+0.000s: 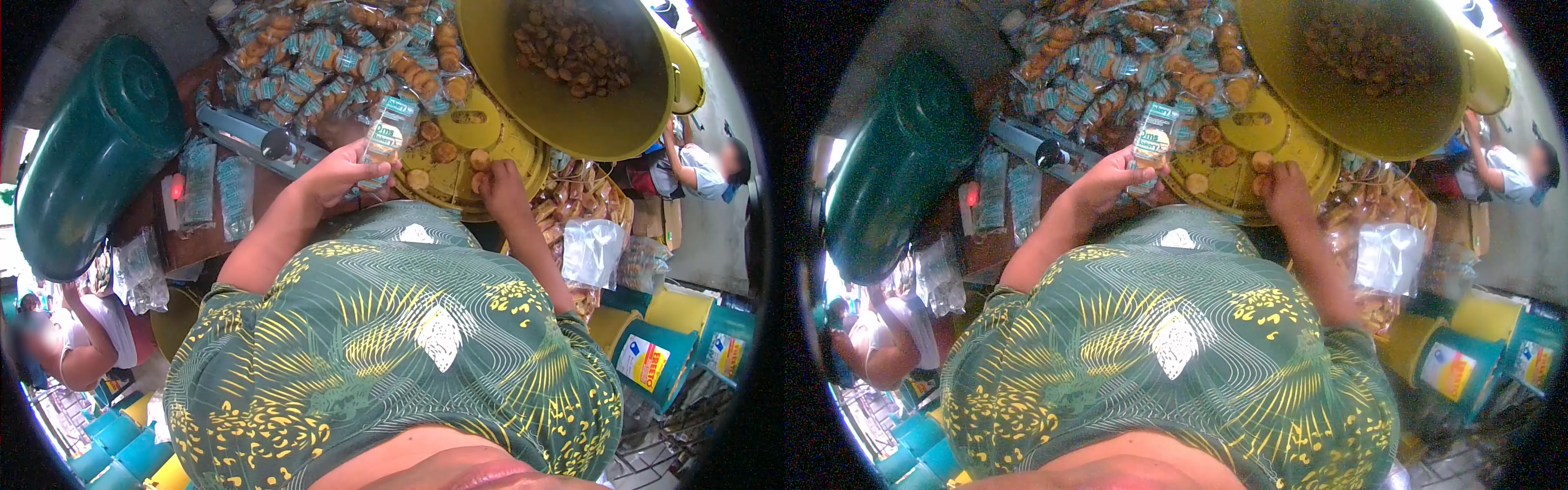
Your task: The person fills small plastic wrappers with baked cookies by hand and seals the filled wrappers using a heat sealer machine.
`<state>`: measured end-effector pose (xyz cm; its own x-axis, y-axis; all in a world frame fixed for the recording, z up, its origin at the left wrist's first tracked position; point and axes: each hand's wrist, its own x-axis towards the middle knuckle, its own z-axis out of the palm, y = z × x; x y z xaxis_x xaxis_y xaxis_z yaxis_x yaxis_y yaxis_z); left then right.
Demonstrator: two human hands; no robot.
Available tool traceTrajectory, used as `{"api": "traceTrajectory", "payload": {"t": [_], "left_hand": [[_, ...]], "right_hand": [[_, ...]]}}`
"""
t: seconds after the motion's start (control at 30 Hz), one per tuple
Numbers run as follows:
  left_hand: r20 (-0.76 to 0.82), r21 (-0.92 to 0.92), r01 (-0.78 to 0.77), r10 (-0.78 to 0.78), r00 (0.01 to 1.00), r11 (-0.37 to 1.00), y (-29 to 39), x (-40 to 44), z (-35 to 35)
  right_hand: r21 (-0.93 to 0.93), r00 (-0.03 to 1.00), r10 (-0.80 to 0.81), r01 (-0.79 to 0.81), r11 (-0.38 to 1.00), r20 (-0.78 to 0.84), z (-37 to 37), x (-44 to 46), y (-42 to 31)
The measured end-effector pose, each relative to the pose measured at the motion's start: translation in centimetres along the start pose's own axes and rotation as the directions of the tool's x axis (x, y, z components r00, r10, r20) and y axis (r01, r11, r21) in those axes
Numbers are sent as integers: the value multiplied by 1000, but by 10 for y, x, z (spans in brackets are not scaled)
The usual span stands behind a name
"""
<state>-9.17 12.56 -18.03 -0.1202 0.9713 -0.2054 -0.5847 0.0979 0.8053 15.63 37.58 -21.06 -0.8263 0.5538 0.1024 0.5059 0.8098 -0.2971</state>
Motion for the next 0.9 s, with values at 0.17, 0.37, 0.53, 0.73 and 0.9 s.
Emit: {"api": "traceTrajectory", "payload": {"t": [0.17, 0.37, 0.53, 0.73, 0.9], "left_hand": [[5, 26, -8, 7, 1000, 1000, -1, 1, -3], [-9, -1, -22, 22, 1000, 1000, 0, 0, -4], [-36, 30, -28, 29, 999, 999, -2, -2, -10], [-21, 47, -33, 34, 999, 998, -2, 1, -8], [7, 34, -29, 28, 1000, 999, -1, 2, -6]], "right_hand": [[19, 998, 25, -26, 999, 51, -6, 3, -7], [116, 999, 18, -12, 993, -48, -2, 1, 2], [106, 994, -30, 19, 994, 106, -14, -10, 19], [146, 990, -62, 43, 988, 128, -15, -9, 12], [90, 989, -145, 145, 985, -3, -7, -2, 16]]}}
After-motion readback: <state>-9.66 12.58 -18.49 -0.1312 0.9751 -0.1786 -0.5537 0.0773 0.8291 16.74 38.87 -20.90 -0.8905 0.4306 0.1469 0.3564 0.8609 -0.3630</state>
